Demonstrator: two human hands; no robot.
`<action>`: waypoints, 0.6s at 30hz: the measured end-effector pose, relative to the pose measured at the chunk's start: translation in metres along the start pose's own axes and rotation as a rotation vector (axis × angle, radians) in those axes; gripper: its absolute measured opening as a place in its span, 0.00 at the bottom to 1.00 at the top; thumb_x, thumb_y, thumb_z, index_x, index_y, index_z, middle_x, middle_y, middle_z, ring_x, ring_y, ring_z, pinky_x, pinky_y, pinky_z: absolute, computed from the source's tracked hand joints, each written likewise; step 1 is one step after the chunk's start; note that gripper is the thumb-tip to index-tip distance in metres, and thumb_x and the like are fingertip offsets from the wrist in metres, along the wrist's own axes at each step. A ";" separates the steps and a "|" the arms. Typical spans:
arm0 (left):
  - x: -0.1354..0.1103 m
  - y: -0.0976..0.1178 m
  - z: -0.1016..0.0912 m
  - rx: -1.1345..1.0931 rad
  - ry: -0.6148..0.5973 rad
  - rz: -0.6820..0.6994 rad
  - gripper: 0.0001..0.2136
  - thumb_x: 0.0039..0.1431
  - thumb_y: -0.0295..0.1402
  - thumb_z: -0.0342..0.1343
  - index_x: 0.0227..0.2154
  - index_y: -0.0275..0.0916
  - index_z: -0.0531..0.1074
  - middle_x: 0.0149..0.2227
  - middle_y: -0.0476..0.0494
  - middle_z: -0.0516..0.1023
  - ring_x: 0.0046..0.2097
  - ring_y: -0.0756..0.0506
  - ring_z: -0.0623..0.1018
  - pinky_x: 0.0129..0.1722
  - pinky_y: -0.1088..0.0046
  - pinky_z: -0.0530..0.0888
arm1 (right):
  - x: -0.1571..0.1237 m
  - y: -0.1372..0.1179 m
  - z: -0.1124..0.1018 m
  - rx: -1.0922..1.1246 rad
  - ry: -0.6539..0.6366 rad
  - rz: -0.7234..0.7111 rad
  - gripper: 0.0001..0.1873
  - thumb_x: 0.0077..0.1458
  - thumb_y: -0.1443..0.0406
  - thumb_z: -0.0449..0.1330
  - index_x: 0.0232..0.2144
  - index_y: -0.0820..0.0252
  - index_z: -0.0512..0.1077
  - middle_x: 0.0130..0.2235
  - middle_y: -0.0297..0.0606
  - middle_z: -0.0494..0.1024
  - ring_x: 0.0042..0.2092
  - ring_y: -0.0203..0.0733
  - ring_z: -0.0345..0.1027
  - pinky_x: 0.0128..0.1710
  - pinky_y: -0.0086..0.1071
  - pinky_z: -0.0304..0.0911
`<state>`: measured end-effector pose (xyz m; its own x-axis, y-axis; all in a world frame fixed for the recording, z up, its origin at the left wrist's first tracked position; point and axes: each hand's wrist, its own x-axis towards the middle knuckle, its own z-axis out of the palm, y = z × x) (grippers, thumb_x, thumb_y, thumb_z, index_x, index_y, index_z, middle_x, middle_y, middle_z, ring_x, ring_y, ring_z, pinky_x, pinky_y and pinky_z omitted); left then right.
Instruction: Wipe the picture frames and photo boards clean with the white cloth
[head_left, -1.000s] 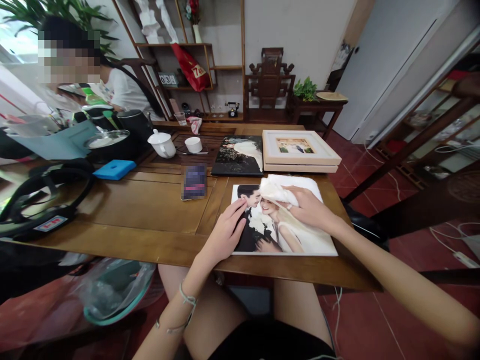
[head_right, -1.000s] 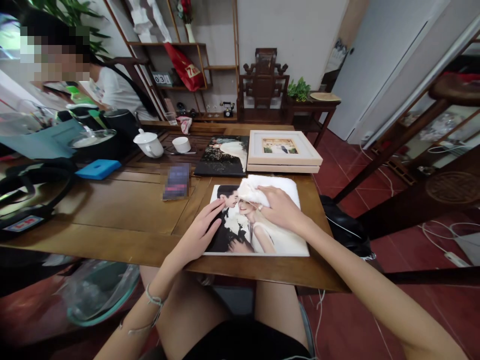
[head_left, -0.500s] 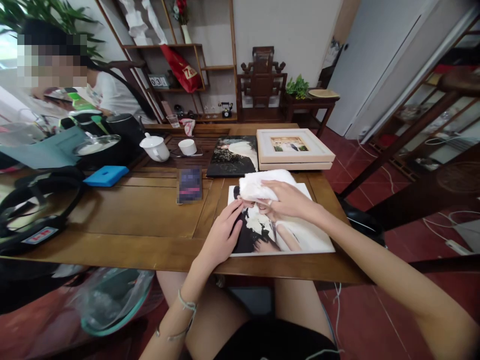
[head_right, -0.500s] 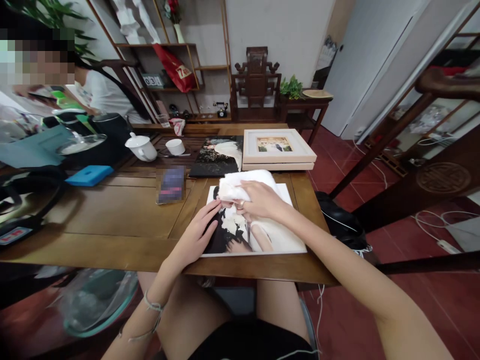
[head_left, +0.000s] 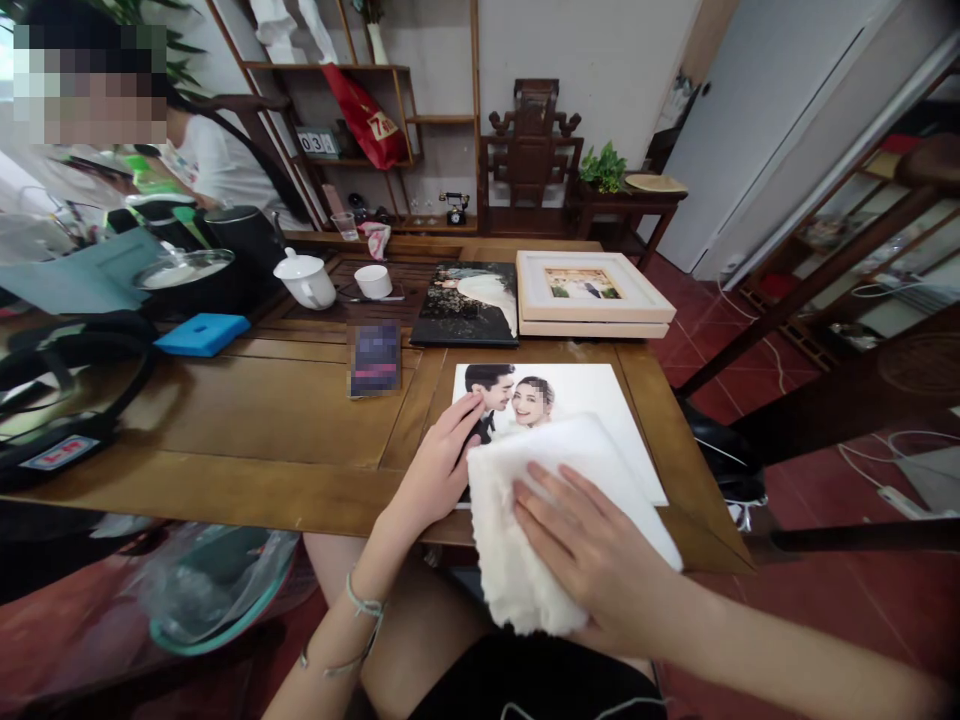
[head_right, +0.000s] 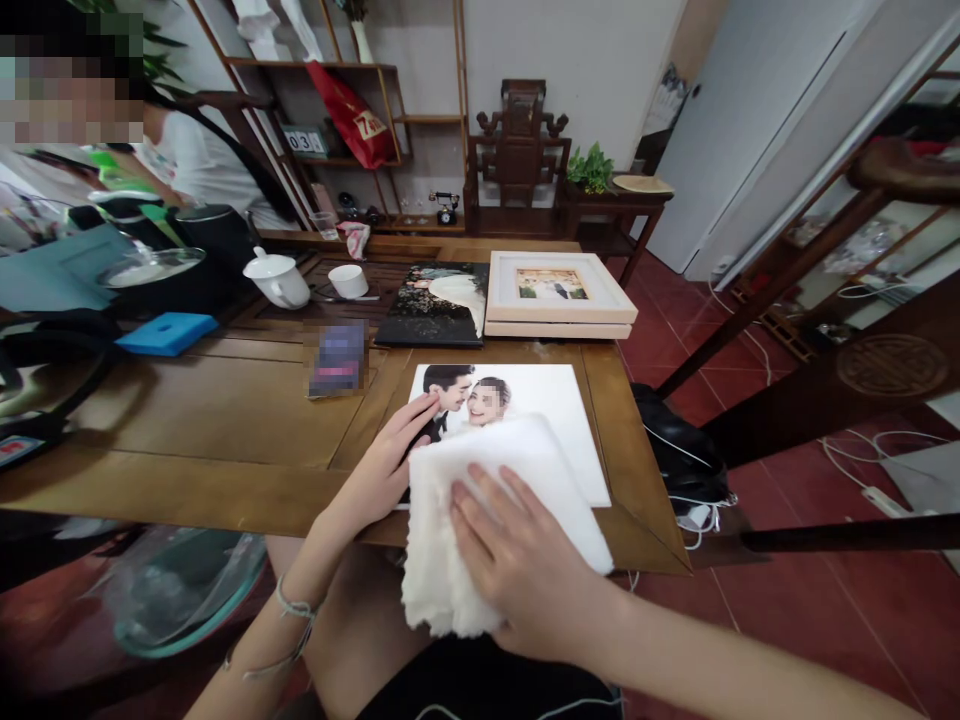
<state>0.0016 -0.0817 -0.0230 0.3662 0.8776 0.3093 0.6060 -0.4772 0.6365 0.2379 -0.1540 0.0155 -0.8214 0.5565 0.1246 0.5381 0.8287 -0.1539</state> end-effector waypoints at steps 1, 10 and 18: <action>0.000 0.000 0.000 -0.012 -0.003 0.003 0.22 0.68 0.30 0.41 0.63 0.41 0.58 0.67 0.38 0.57 0.68 0.41 0.57 0.67 0.54 0.57 | 0.003 -0.002 0.000 0.024 -0.012 -0.005 0.46 0.42 0.61 0.61 0.63 0.73 0.57 0.66 0.54 0.55 0.69 0.61 0.36 0.67 0.54 0.38; 0.001 0.003 -0.002 0.001 0.009 -0.017 0.21 0.68 0.32 0.41 0.63 0.41 0.59 0.66 0.39 0.59 0.67 0.42 0.59 0.67 0.56 0.56 | 0.045 0.119 -0.011 -0.020 0.142 0.255 0.37 0.47 0.67 0.59 0.61 0.66 0.61 0.63 0.51 0.62 0.66 0.54 0.50 0.65 0.52 0.46; 0.001 0.001 0.000 0.022 0.004 -0.015 0.21 0.68 0.32 0.41 0.63 0.39 0.59 0.66 0.38 0.58 0.67 0.42 0.58 0.67 0.55 0.56 | 0.026 0.055 -0.008 -0.105 0.017 0.209 0.42 0.42 0.67 0.60 0.60 0.78 0.60 0.63 0.62 0.60 0.65 0.64 0.49 0.63 0.52 0.50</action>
<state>0.0022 -0.0812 -0.0225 0.3539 0.8848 0.3031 0.6268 -0.4649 0.6253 0.2473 -0.0935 0.0180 -0.6873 0.7169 0.1170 0.7137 0.6965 -0.0751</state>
